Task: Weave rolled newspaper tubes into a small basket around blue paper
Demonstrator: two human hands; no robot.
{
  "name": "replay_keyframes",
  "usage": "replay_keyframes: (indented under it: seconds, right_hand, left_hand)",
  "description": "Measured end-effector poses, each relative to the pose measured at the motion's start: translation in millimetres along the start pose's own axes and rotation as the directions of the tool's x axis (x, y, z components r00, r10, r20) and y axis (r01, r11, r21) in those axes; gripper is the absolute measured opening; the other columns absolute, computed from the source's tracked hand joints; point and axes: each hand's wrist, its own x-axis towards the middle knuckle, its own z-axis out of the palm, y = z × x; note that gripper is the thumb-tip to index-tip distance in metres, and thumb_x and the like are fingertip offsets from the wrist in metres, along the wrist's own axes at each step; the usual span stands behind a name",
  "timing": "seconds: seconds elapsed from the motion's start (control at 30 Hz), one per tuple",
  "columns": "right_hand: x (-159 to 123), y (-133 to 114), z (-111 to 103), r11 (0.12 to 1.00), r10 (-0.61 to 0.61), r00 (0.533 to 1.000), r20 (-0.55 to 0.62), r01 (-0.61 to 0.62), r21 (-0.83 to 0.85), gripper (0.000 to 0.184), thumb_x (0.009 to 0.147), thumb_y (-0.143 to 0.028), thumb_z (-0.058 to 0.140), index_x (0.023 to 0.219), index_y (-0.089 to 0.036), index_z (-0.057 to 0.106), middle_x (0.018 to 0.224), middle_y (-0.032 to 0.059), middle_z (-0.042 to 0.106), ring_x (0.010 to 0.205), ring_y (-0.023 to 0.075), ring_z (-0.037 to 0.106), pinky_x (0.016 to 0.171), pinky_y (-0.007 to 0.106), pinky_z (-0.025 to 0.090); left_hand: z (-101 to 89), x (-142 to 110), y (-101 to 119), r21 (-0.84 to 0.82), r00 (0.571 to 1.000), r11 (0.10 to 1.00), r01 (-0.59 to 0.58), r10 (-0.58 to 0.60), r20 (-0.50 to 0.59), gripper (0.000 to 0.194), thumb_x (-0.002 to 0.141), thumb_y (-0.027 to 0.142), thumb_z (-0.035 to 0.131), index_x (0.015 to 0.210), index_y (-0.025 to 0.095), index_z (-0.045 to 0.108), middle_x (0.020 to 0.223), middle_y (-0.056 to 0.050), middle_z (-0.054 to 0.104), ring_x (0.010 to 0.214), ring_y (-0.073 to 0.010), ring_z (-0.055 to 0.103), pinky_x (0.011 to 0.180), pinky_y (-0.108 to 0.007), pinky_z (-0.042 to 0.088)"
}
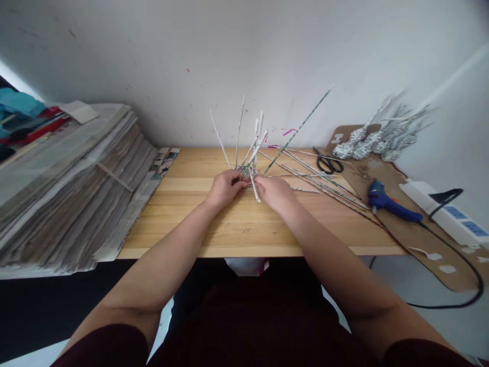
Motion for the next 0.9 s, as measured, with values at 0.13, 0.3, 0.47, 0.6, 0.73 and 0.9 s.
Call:
replay_keyframes:
  seconds: [0.13, 0.3, 0.47, 0.6, 0.73, 0.9]
  right_hand:
    - [-3, 1, -3, 0.999, -0.031, 0.999, -0.015, 0.031, -0.010, 0.030, 0.102, -0.036, 0.047, 0.115, -0.029, 0.074, 0.104, 0.0069, 0.080, 0.087, 0.0236, 0.070, 0.065, 0.030, 0.032]
    - [-4, -2, -7, 0.996, -0.024, 1.000, 0.000, 0.024, -0.088, 0.034, 0.103, -0.035, 0.045, 0.105, -0.026, 0.077, 0.099, 0.0082, 0.080, 0.086, 0.0241, 0.069, 0.064, 0.032, 0.031]
    - [-9, -4, -24, 0.990, -0.065, 0.997, 0.031, 0.068, -0.122, 0.029, 0.100, -0.037, 0.054, 0.100, -0.023, 0.079, 0.096, 0.0099, 0.079, 0.083, 0.0241, 0.068, 0.064, 0.032, 0.032]
    - [-9, -2, -42, 0.990, -0.142, 0.985, 0.102, 0.144, -0.012, 0.029, 0.098, -0.038, 0.058, 0.085, -0.023, 0.079, 0.085, 0.0053, 0.077, 0.077, 0.0196, 0.066, 0.065, 0.029, 0.033]
    - [-7, -1, -41, 0.993, -0.110, 0.991, 0.083, 0.112, -0.028, 0.023, 0.095, -0.031, 0.061, 0.084, -0.023, 0.079, 0.085, 0.0047, 0.077, 0.080, 0.0204, 0.067, 0.067, 0.030, 0.034]
    - [-29, -2, -20, 0.992, -0.079, 0.993, -0.089, 0.087, 0.091, 0.024, 0.098, -0.031, 0.057, 0.111, -0.022, 0.075, 0.099, 0.0076, 0.080, 0.088, 0.0236, 0.071, 0.075, 0.032, 0.043]
  left_hand:
    - [0.7, 0, -1, -0.091, 0.999, 0.995, 0.031, -0.029, 0.017, 0.012, 0.078, 0.027, 0.073, 0.083, 0.016, 0.073, 0.075, -0.001, 0.065, 0.063, -0.0121, 0.057, 0.062, -0.024, 0.047]
    - [0.5, 1, 1, -0.205, 0.997, 0.977, 0.056, -0.046, 0.054, 0.016, 0.076, 0.030, 0.073, 0.082, 0.016, 0.072, 0.072, -0.001, 0.064, 0.058, -0.0111, 0.057, 0.057, -0.024, 0.048]
    - [-0.2, 2, 4, -0.332, 0.983, 0.934, 0.134, -0.082, 0.165, 0.022, 0.071, 0.034, 0.079, 0.081, 0.016, 0.071, 0.062, 0.001, 0.062, 0.054, -0.0103, 0.054, 0.053, -0.022, 0.043]
    - [-1.4, 1, 9, -0.396, 0.958, 0.889, 0.229, -0.133, 0.253, 0.026, 0.070, 0.034, 0.080, 0.085, 0.015, 0.071, 0.064, 0.000, 0.065, 0.055, -0.0101, 0.055, 0.055, -0.023, 0.046]
    - [-1.3, 1, 10, -0.332, 0.957, 0.925, 0.187, -0.096, 0.273, 0.016, 0.071, 0.027, 0.077, 0.077, 0.015, 0.070, 0.061, 0.001, 0.063, 0.055, -0.0097, 0.054, 0.054, -0.022, 0.044]
    - [0.5, 0, 8, -0.308, 0.969, 0.940, 0.146, -0.074, 0.236, 0.013, 0.073, 0.027, 0.074, 0.075, 0.015, 0.068, 0.058, 0.002, 0.061, 0.052, -0.0095, 0.052, 0.051, -0.021, 0.040]
